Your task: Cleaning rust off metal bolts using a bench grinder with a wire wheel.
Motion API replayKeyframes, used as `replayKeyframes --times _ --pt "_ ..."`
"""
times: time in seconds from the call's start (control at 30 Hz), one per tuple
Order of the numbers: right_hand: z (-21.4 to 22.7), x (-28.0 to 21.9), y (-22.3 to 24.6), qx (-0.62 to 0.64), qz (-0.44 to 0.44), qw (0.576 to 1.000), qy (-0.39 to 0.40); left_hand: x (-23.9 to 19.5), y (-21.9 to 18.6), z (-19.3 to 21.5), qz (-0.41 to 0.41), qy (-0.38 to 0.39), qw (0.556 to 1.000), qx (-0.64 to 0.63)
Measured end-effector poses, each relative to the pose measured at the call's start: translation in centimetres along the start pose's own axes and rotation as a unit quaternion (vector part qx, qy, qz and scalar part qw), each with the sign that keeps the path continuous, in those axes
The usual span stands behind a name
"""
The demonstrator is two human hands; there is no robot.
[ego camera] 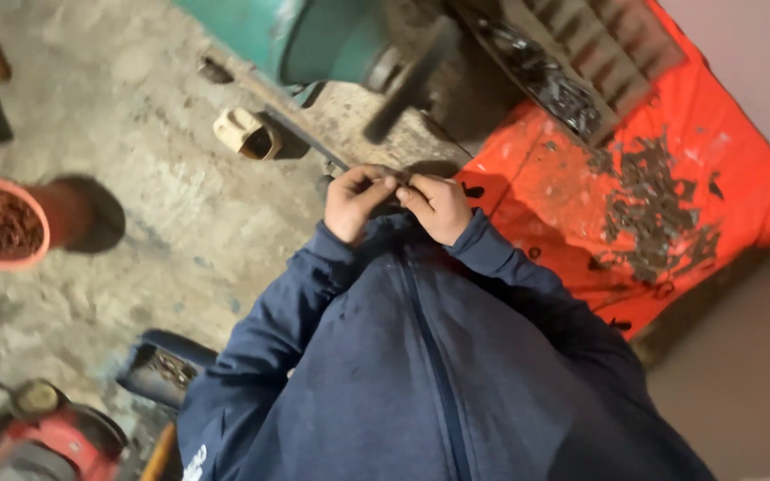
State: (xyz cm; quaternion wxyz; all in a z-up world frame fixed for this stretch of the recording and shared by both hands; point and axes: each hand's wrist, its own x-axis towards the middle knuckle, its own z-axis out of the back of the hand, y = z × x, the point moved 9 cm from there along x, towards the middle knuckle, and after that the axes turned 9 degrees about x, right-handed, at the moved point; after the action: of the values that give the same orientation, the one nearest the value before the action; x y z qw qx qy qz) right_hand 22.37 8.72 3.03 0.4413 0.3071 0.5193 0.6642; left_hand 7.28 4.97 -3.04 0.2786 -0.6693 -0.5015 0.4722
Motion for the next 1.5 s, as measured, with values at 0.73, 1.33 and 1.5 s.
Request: replayKeyframes --times 0.73,1.33,1.5 --pt "24.3 -16.1 -5.9 -0.267 -0.01 0.873 -0.407 -1.4 9.4 -7.4 0.108 0.28 0.929 0.217" --pt "40.1 -11.3 -12.6 -0.349 0.006 0.9 -0.261 -3.6 10.9 -16.5 0.124 0.214 0.909 0.335" --pt "40.3 -7.4 -15.2 -0.371 -0.009 0.913 -0.171 -1.2 7.1 -16.0 0.008 0.124 0.871 0.476"
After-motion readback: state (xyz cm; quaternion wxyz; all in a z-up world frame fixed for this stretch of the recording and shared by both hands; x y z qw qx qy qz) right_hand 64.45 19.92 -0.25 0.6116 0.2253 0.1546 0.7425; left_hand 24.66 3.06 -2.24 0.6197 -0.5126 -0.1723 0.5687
